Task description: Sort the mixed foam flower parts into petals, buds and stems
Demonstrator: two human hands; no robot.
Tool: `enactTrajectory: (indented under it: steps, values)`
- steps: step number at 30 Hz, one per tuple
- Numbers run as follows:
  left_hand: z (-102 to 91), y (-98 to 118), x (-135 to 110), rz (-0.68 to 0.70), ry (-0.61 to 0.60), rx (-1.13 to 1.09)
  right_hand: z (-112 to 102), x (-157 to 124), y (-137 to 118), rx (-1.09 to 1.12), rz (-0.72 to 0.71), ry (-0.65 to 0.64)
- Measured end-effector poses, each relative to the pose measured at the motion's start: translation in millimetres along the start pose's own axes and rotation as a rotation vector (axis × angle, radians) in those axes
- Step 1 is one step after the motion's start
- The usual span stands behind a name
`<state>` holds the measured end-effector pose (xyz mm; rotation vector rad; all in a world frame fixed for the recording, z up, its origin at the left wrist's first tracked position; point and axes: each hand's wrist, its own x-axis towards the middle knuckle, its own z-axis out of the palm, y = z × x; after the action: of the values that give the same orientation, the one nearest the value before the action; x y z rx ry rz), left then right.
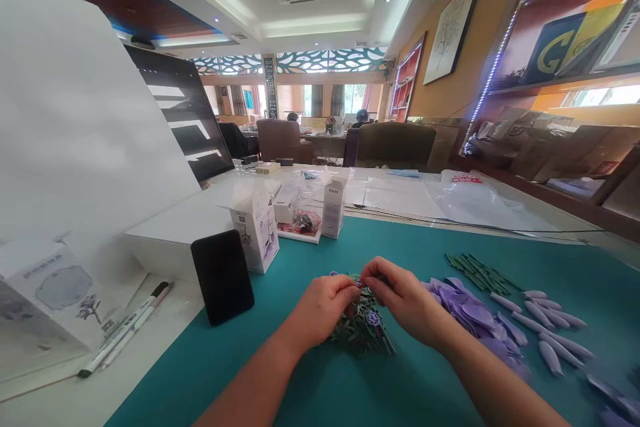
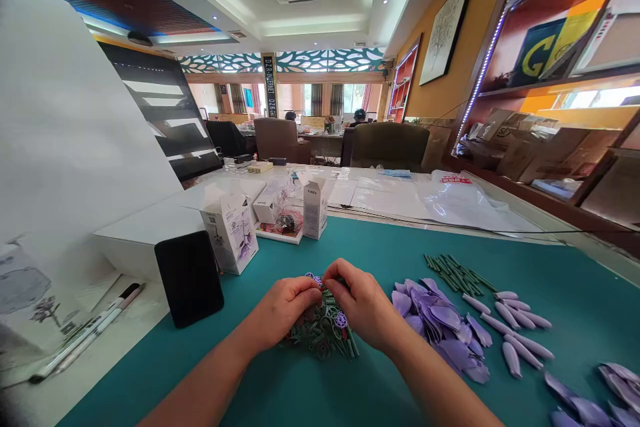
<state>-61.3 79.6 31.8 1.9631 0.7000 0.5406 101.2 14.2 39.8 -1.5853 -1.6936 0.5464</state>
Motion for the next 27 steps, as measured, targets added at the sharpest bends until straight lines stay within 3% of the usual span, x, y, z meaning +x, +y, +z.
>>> enactTrajectory:
  steps: [14,22,27]
  values:
    - [2.0,1,-1,0.009,-0.009,-0.033,6,0,1,0.057,0.008,-0.014]
    - [7.7,-2,-1,0.023,0.017,-0.069,9,5,8,0.338,0.087,0.071]
    - [7.3,0,-3,0.007,0.051,0.001,10,8,14,0.263,0.093,0.126]
